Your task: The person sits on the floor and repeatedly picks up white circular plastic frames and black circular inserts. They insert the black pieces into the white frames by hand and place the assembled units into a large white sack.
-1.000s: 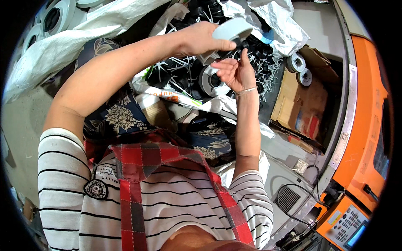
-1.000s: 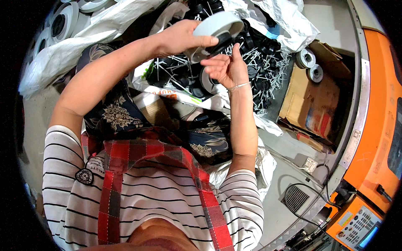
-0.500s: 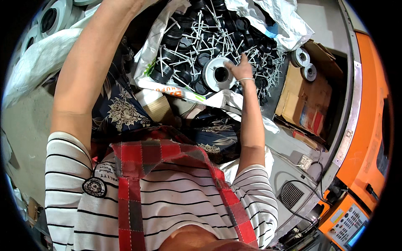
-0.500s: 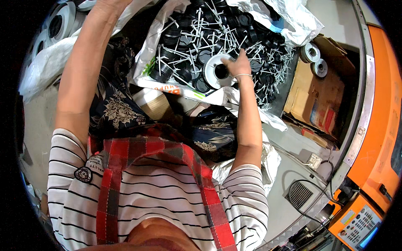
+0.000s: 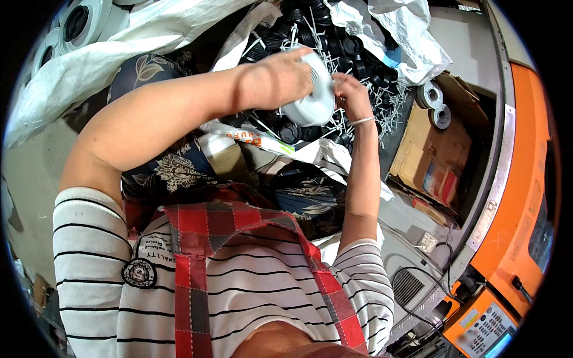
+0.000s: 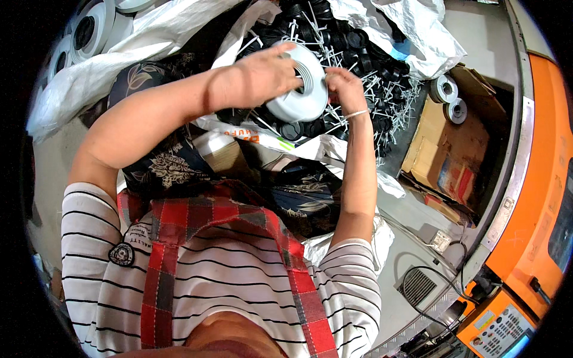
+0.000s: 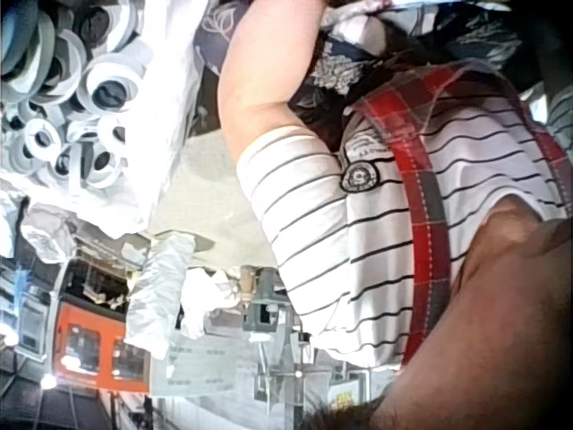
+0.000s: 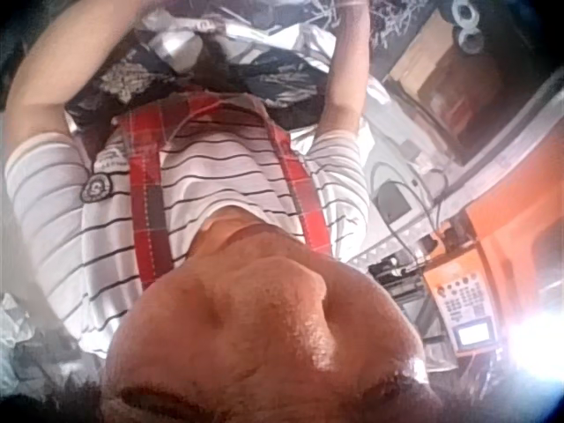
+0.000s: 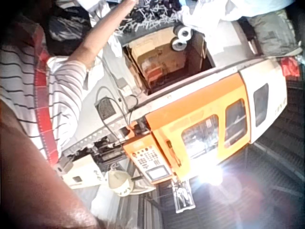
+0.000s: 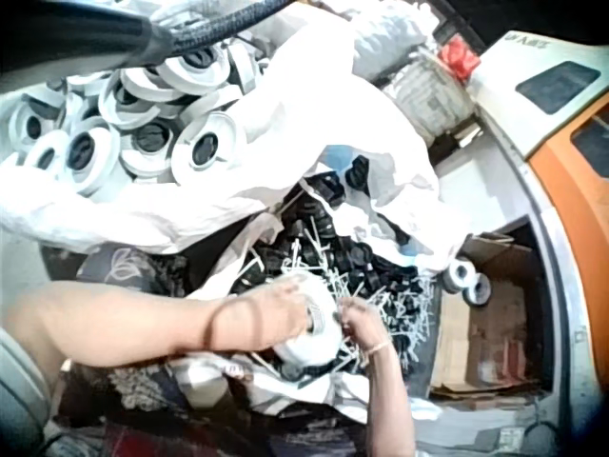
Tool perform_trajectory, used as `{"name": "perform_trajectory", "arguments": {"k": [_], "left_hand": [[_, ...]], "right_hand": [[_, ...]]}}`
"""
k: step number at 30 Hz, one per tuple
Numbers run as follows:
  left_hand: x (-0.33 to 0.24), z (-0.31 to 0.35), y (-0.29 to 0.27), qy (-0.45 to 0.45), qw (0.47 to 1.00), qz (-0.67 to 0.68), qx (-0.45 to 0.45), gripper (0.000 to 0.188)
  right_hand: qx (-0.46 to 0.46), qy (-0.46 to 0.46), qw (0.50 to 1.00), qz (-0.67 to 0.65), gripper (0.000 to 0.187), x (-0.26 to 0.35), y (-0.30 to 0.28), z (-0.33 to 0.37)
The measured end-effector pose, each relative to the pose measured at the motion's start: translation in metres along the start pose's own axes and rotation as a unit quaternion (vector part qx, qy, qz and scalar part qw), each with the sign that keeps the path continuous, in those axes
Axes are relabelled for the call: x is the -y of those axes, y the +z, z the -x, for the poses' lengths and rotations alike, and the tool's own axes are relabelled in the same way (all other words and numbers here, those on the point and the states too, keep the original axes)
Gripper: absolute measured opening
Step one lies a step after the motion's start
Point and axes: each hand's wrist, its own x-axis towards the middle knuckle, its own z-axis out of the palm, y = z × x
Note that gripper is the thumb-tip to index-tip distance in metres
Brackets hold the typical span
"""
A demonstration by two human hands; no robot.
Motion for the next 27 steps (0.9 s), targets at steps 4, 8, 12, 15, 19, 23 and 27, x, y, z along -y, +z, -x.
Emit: {"name": "perform_trajectory", "arguments": {"k": [4,8,12,15,19,23,27], "left_hand": [[0.012,-0.001,-0.018,-0.194,0.944,0.191,-0.189,0.054],[0.02,-0.013,-0.046,-0.309,0.85,0.392,-0.17,0.074],[0.031,-0.016,-0.027,-0.355,0.803,0.426,-0.218,0.073],[0.033,-0.02,-0.014,-0.346,0.74,0.529,-0.23,0.059],[0.013,-0.018,-0.017,-0.248,0.594,0.743,-0.186,0.035],[0.014,-0.013,-0.012,-0.226,0.602,0.75,-0.155,0.041],[0.018,-0.006,-0.009,-0.241,0.652,0.712,-0.101,0.045]], "right_hand": [[-0.149,0.045,0.987,0.034,0.029,-0.06,-0.019,-0.074],[-0.159,0.01,0.889,0.43,0.022,-0.161,-0.034,-0.137],[-0.153,-0.068,0.965,0.202,0.02,-0.105,-0.01,-0.1],[-0.202,-0.211,0.932,0.217,0.017,-0.016,0.011,-0.029],[-0.087,-0.322,0.934,0.127,0.013,0.038,0.032,0.033],[-0.116,-0.281,0.949,0.089,0.071,0.051,0.057,0.06],[-0.101,-0.323,0.873,0.352,0.076,0.048,0.058,0.065]]}}
